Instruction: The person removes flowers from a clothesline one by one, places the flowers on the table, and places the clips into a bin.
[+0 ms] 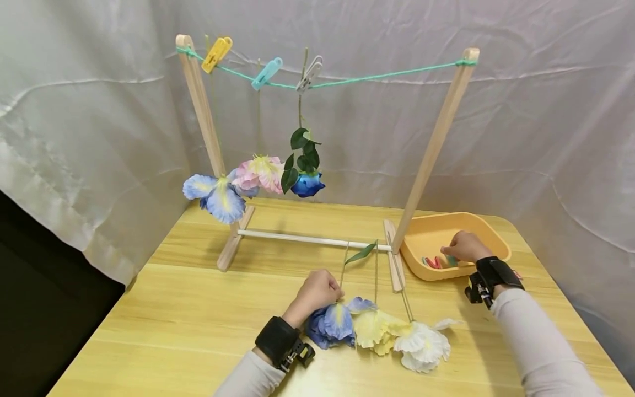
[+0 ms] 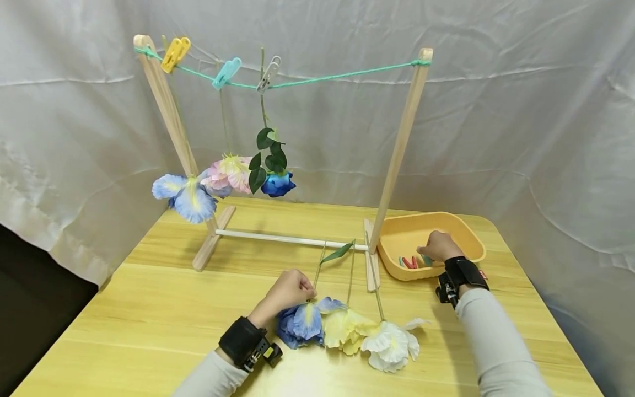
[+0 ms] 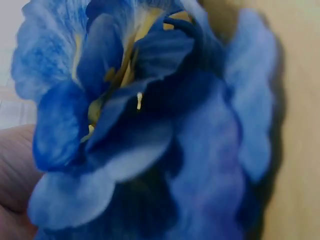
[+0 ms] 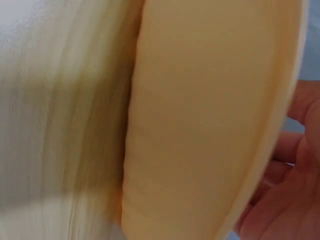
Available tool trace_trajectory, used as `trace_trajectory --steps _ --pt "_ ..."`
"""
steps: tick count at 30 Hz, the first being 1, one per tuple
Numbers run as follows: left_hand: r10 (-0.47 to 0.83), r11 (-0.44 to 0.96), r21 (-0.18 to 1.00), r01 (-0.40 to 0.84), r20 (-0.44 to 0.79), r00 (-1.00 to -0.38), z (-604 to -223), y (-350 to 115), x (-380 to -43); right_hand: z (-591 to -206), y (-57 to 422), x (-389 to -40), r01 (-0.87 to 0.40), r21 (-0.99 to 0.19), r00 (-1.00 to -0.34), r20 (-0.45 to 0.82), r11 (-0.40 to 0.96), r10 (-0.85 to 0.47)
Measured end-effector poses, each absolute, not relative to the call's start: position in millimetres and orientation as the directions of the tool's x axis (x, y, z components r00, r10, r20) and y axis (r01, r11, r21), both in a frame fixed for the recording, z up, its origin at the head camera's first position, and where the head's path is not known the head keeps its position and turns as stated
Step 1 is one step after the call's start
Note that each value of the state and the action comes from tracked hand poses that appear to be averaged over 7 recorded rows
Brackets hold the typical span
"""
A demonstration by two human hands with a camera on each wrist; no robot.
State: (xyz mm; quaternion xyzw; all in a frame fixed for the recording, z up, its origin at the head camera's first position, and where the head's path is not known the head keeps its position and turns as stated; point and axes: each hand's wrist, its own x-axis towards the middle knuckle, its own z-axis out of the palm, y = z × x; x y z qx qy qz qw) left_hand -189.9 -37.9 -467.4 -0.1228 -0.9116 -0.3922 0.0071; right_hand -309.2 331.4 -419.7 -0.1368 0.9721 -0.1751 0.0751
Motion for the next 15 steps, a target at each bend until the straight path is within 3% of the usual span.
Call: trace_trajectory --steps 15 --pt "0.199 0.675 0.722 0.15 0.017 -0.98 -473 -32 -189 -434 322 -320 -0.166 -0.31 -0.959 -0.169 0.936 -0.226"
